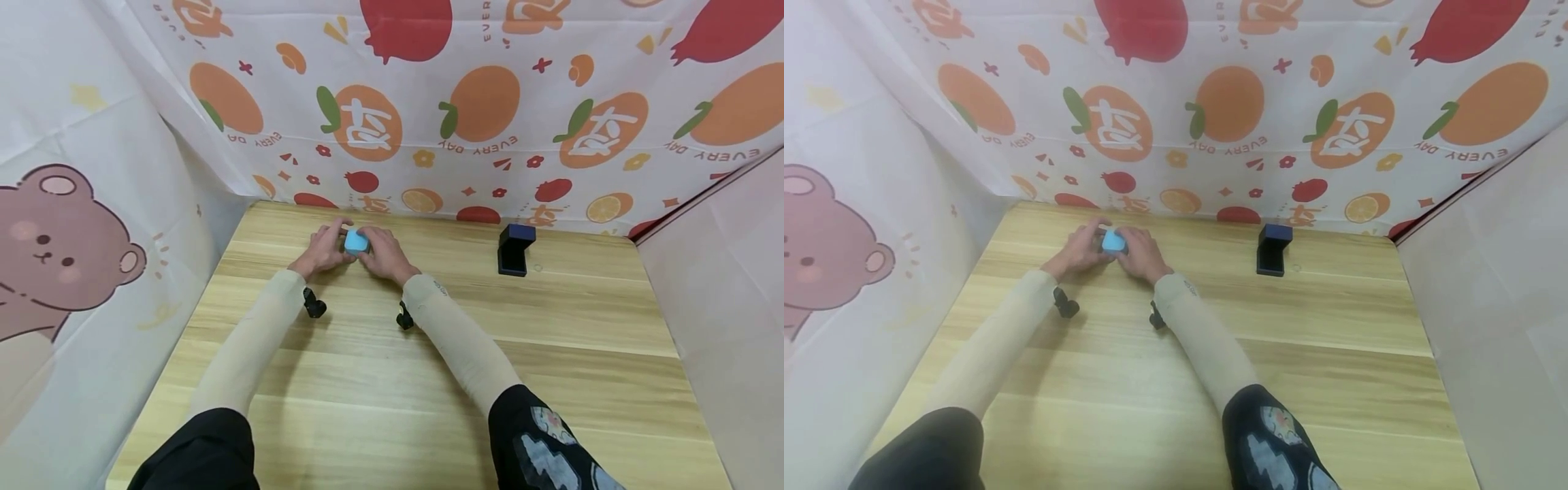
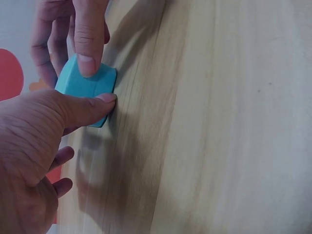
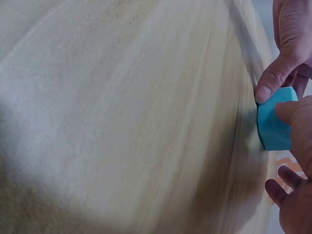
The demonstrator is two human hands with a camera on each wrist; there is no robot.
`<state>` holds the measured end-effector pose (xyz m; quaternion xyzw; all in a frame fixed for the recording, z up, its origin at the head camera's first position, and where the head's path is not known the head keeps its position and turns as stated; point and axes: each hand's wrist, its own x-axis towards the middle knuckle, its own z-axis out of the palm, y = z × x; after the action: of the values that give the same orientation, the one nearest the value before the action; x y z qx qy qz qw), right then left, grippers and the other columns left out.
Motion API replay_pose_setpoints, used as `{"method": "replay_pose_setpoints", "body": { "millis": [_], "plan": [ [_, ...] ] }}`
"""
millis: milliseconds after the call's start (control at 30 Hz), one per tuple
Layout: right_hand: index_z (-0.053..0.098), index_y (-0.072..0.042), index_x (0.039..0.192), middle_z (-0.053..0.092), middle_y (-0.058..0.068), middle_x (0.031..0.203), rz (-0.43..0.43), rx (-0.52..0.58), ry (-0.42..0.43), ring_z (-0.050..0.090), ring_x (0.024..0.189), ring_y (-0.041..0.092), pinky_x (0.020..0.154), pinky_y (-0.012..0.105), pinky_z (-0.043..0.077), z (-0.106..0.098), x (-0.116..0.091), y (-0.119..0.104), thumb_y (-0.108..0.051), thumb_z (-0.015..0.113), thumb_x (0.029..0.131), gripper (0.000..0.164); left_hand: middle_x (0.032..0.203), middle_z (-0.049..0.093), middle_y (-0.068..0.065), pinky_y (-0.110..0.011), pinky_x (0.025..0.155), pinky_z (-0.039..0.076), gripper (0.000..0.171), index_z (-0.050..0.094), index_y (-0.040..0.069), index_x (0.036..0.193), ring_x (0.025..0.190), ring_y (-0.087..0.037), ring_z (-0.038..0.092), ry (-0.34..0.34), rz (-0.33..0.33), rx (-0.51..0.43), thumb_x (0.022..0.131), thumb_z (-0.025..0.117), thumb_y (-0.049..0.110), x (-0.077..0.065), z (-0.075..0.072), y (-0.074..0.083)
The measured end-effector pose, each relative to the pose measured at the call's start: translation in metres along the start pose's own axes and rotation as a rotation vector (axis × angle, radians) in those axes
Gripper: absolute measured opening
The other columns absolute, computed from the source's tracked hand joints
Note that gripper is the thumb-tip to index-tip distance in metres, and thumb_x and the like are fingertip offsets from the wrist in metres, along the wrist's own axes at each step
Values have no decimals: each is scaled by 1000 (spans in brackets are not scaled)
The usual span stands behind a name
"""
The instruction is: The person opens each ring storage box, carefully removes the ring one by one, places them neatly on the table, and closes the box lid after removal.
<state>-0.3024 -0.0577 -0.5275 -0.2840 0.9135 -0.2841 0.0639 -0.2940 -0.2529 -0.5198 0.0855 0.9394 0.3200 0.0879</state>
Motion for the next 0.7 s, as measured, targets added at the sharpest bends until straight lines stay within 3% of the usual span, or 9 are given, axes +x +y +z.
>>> {"method": "replay_pose_setpoints", "body": {
  "millis": [700],
  "plan": [
    [52,-19,135,57,2,149,28,-25,-18,52,134,24,113,43,41,0,5,-1,-38,66,98,43,150,53,-23,-62,117,18,78,37,13,147,137,-43,38,-10,-25,-58,84,82,13,0,0,2]
  ]
}}
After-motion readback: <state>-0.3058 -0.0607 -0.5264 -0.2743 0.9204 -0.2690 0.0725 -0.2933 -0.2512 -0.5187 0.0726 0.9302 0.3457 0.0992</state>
